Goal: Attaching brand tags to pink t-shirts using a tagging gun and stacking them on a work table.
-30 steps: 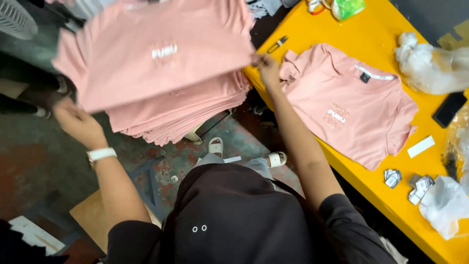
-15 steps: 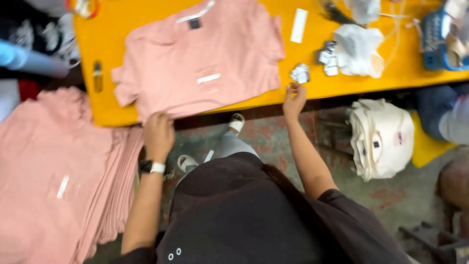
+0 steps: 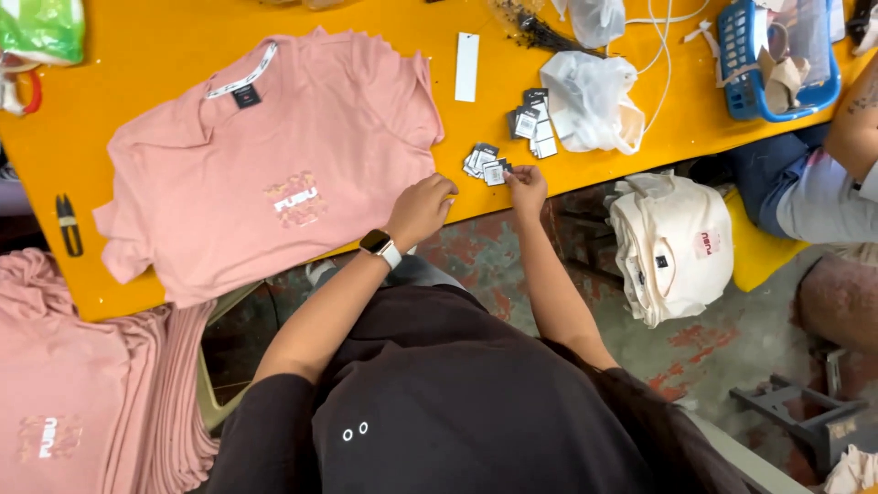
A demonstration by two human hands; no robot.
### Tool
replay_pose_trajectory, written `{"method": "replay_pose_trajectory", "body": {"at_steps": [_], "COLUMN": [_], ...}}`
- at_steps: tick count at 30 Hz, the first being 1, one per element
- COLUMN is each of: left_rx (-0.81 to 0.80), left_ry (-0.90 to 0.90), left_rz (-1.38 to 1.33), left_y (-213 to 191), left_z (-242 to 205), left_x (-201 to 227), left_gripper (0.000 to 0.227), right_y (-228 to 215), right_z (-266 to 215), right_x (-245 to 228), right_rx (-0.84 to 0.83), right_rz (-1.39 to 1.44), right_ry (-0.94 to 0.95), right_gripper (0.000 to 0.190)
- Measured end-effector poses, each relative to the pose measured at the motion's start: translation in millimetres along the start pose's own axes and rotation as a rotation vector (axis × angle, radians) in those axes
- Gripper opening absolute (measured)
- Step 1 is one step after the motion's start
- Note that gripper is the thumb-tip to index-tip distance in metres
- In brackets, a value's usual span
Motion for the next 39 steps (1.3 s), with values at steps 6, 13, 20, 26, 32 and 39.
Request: {"method": "replay_pose_trajectory", "body": {"at_steps": [6,13,20,26,32,39], "left_rx": [-0.07,-0.048,-0.021,0.251,0.551,0.65], "left_ry": [-0.079,-0.361,-0.552,-0.574,-0.593,-0.518], "left_rz": [0.049,-0.414,-0.743,-1.196,-1.23,-1.037], "left_y": [42.5,56.2,39.5,17.6,-21.8,-70.8], "left_z": [69.4,94.9,100.0,136.3,164.7,133.5], "left_x": [4.4,-5.3,1.2,41.7,14.4,-39.5], "left_gripper": [0.034,0.013,0.015,0.013,0.011,0.028], "right_y": [-22.6,-56.1,-63.1,-67.1,-28.3,51.9], "right_z": [-21.5,59.0,97.9,37.9,79.1,237.6], "right_x": [-38.4,-36.6,6.9,-79.0,-157.0,-203.8], "right_rx": [-0.127,0.108,0.26,-0.061,-0.312,-0.047], "right_rz": [0.268,-0.15,-0.14,0.347,0.3,-0.259], "right_ry": [-0.02,-0.195,-0.004,-0.044,-0.286,-0.748], "right_gripper": [0.021,0.036,0.017,0.015,0.024,0.017]}}
Point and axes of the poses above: each hand's wrist, its own z-axis towards the middle knuckle, its own y-axis out of the palm, x = y × z, the point moved 2 cm from there along z, towards the middle knuckle, and after that the axes turned 1 degree about -y, right-handed, at the moved point
